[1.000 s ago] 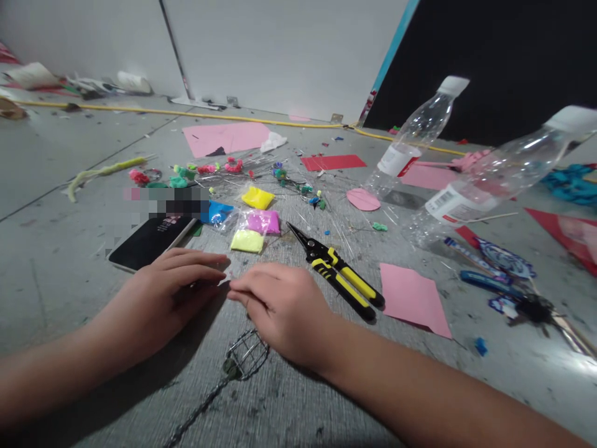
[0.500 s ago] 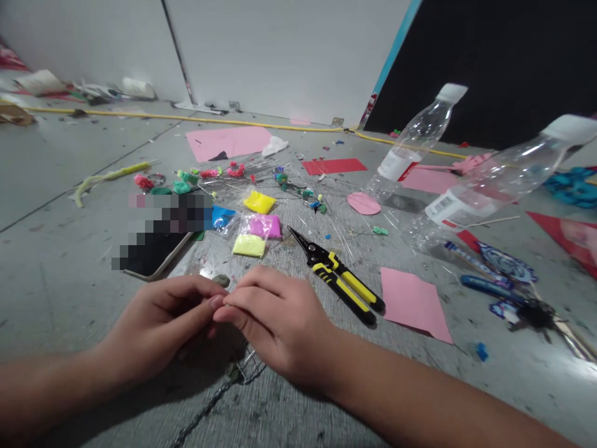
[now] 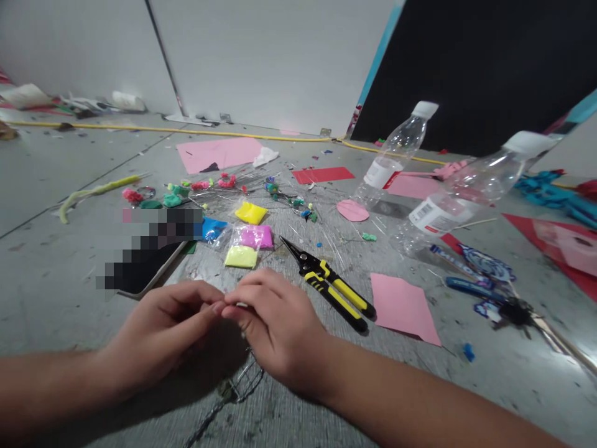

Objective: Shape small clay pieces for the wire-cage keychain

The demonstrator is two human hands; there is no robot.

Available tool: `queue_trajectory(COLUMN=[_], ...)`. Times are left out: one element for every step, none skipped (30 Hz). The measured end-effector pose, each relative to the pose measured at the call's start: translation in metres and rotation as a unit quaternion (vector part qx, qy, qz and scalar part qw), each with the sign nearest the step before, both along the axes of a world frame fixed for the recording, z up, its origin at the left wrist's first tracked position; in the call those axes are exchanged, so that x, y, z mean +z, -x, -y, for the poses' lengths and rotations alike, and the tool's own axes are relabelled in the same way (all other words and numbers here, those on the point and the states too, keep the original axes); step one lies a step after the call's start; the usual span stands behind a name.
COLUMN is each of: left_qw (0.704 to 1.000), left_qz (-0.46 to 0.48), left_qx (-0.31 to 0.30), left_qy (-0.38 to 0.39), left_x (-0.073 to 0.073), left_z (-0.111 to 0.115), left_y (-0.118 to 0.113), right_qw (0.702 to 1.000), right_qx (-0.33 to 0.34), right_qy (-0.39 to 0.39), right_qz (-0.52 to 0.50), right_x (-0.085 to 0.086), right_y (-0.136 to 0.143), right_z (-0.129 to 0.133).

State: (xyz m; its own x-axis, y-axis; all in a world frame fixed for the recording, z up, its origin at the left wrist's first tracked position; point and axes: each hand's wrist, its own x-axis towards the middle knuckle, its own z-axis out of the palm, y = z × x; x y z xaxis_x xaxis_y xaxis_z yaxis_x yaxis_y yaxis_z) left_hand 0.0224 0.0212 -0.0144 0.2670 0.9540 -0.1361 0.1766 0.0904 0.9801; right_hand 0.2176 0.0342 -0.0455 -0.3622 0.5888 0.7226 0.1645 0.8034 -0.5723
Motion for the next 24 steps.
queue_trajectory(left_qw=[1.0,1.0,1.0,1.0,1.0,0.999,0.999,0.999,0.999,0.998,0.997,0.996,0.996,0.995,0.994,0.993,0.993,0.993,0.993,0.993,0.993,0.993,0.993,0.993], left_qz=[0.003,0.005,0.008,0.01,0.011,0.012,0.012,0.01,0.008,0.007,0.008,0.013,0.019,0.025,0.029,0.032,0.033,0.031,0.029,0.028,0.027,0.027,0.027,0.027], left_qx=[-0.008,-0.012,-0.018,-0.022,-0.026,-0.029,-0.03,-0.031,-0.031,-0.031,-0.032,-0.032,-0.03,-0.029,-0.027,-0.026,-0.026,-0.027,-0.029,-0.03,-0.031,-0.033,-0.036,-0.04], left_qy=[0.003,0.004,0.006,0.007,0.01,0.015,0.022,0.03,0.041,0.053,0.066,0.077,0.087,0.097,0.105,0.11,0.113,0.114,0.113,0.111,0.109,0.107,0.106,0.108], left_x=[-0.0002,0.0001,0.0007,0.0015,0.0024,0.0032,0.0037,0.0037,0.0032,0.0022,0.0008,-0.0009,-0.0026,-0.0042,-0.0054,-0.006,-0.0061,-0.0057,-0.0051,-0.0043,-0.0037,-0.0033,-0.0033,-0.0036], left_z=[0.0008,0.0015,0.002,0.0022,0.0022,0.0019,0.0015,0.001,0.0003,-0.0003,-0.0009,-0.0014,-0.0018,-0.002,-0.002,-0.0019,-0.0018,-0.0017,-0.0016,-0.0016,-0.0016,-0.0015,-0.0015,-0.0014], left_y=[0.0003,0.0004,0.0004,0.0003,0.0001,0.0,0.0,0.0003,0.0008,0.0017,0.0028,0.0041,0.0054,0.0066,0.0075,0.0081,0.0083,0.0082,0.0077,0.0071,0.0065,0.006,0.0058,0.0059], right_qw=[1.0,1.0,1.0,1.0,0.999,0.999,0.999,0.999,0.999,0.998,0.998,0.998,0.998,0.998,0.998,0.998,0.998,0.998,0.998,0.998,0.997,0.997,0.997,0.996], right_qx=[0.005,0.011,0.019,0.026,0.031,0.034,0.039,0.044,0.049,0.053,0.057,0.06,0.061,0.061,0.06,0.06,0.059,0.057,0.057,0.058,0.057,0.057,0.058,0.059], right_qy=[0.001,0.002,0.002,0.003,0.006,0.009,0.013,0.016,0.015,0.013,0.008,0.003,0.0,0.002,0.006,0.012,0.017,0.023,0.028,0.032,0.038,0.044,0.051,0.057], right_qz=[-0.005,-0.008,-0.012,-0.016,-0.018,-0.019,-0.019,-0.017,-0.015,-0.012,-0.012,-0.013,-0.014,-0.015,-0.014,-0.014,-0.016,-0.017,-0.019,-0.021,-0.023,-0.023,-0.022,-0.023], right_x=[-0.0003,-0.0007,-0.0012,-0.0018,-0.0025,-0.0033,-0.004,-0.0047,-0.0053,-0.0056,-0.0057,-0.0056,-0.0052,-0.0047,-0.004,-0.0032,-0.0024,-0.0016,-0.0009,-0.0002,0.0004,0.001,0.0016,0.0021], right_y=[0.001,0.0019,0.0025,0.0029,0.0029,0.0026,0.002,0.0012,0.0003,-0.0005,-0.0012,-0.0017,-0.002,-0.0021,-0.0021,-0.002,-0.0019,-0.0018,-0.0017,-0.0017,-0.0017,-0.0016,-0.0015,-0.0013], right_z=[-0.0001,-0.0001,0.0001,0.0003,0.0004,0.0004,0.0002,-0.0001,-0.0005,-0.001,-0.0015,-0.0019,-0.0022,-0.0023,-0.0022,-0.0021,-0.0019,-0.0018,-0.0016,-0.0015,-0.0015,-0.0014,-0.0013,-0.0011])
